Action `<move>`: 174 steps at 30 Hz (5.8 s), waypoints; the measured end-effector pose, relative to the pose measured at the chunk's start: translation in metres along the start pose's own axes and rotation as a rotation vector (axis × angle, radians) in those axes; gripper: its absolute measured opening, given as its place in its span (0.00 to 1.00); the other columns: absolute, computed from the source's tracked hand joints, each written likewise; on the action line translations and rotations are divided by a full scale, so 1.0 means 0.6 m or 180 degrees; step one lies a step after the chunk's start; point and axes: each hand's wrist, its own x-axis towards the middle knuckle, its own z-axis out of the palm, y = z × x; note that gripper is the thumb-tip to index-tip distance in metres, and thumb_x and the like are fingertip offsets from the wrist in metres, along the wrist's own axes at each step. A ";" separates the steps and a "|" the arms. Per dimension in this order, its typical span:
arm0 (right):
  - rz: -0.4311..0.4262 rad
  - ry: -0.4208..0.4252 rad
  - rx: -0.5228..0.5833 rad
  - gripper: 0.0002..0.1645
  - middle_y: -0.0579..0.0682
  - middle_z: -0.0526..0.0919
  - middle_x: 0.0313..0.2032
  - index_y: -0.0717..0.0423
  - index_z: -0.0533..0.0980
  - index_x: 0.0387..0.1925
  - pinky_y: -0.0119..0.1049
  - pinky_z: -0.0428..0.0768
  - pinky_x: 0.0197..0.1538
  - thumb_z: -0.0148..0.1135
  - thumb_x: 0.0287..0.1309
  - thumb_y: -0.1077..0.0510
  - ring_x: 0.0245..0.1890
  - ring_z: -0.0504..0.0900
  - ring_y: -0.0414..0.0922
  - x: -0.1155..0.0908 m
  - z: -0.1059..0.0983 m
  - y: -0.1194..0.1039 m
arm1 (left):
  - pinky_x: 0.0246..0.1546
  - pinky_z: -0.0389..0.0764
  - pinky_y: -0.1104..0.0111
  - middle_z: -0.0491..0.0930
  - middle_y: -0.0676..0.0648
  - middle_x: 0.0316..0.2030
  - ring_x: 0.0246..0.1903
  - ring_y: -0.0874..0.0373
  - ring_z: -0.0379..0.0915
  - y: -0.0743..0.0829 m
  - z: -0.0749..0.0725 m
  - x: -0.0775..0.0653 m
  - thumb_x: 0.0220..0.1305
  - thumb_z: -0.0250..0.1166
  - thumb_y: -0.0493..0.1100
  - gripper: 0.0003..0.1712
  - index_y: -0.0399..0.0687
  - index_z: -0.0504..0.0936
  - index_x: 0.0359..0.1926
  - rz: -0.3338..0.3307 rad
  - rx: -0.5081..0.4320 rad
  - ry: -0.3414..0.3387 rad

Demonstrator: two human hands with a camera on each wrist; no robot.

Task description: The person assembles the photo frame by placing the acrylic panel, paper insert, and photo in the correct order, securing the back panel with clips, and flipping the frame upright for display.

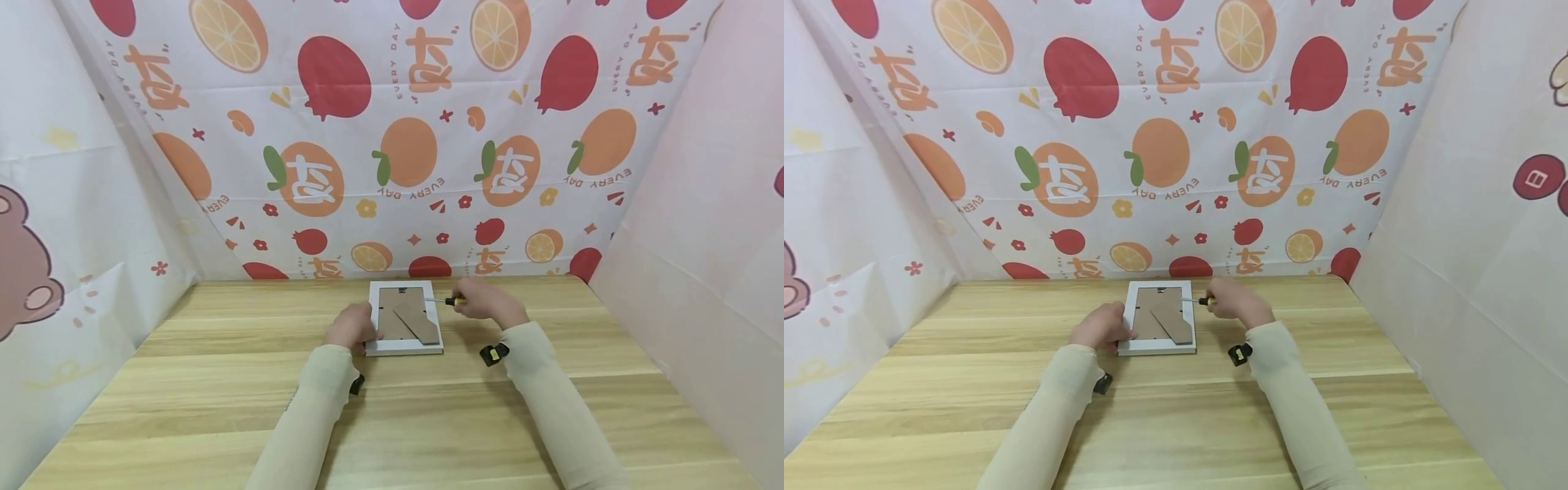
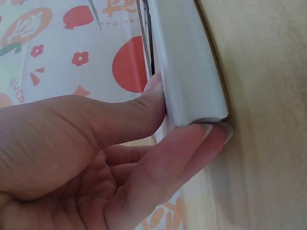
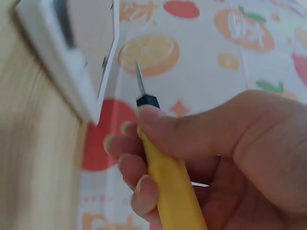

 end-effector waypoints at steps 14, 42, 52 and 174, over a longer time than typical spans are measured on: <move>0.0681 0.0226 -0.0098 0.06 0.54 0.89 0.39 0.59 0.87 0.40 0.45 0.82 0.43 0.70 0.62 0.61 0.35 0.80 0.46 -0.037 0.007 0.111 | 0.17 0.73 0.70 0.79 0.40 0.36 0.19 0.54 0.79 0.002 0.001 0.004 0.64 0.74 0.44 0.19 0.39 0.77 0.47 -0.0014 -0.0001 0.0006; 0.1211 0.0011 0.0103 0.12 0.56 0.86 0.46 0.58 0.84 0.43 0.49 0.81 0.45 0.74 0.59 0.58 0.40 0.80 0.50 -0.033 0.041 0.154 | 0.17 0.73 0.70 0.80 0.39 0.38 0.17 0.54 0.80 0.002 0.000 0.006 0.64 0.74 0.45 0.19 0.39 0.77 0.46 0.0050 0.0080 0.0039; 0.1214 -0.0070 0.0144 0.15 0.59 0.85 0.50 0.60 0.82 0.47 0.47 0.80 0.46 0.72 0.60 0.58 0.41 0.78 0.51 -0.033 0.043 0.160 | 0.17 0.72 0.70 0.80 0.39 0.36 0.15 0.56 0.78 -0.001 0.000 0.009 0.64 0.74 0.45 0.19 0.39 0.76 0.45 0.0055 0.0048 0.0034; 0.0069 0.0916 0.1628 0.19 0.59 0.87 0.39 0.62 0.80 0.56 0.36 0.88 0.33 0.58 0.75 0.53 0.26 0.87 0.44 0.005 0.006 -0.002 | 0.24 0.70 0.70 0.80 0.49 0.21 0.22 0.57 0.71 0.156 -0.002 -0.109 0.48 0.80 0.36 0.12 0.41 0.82 0.28 0.1896 0.0426 0.0894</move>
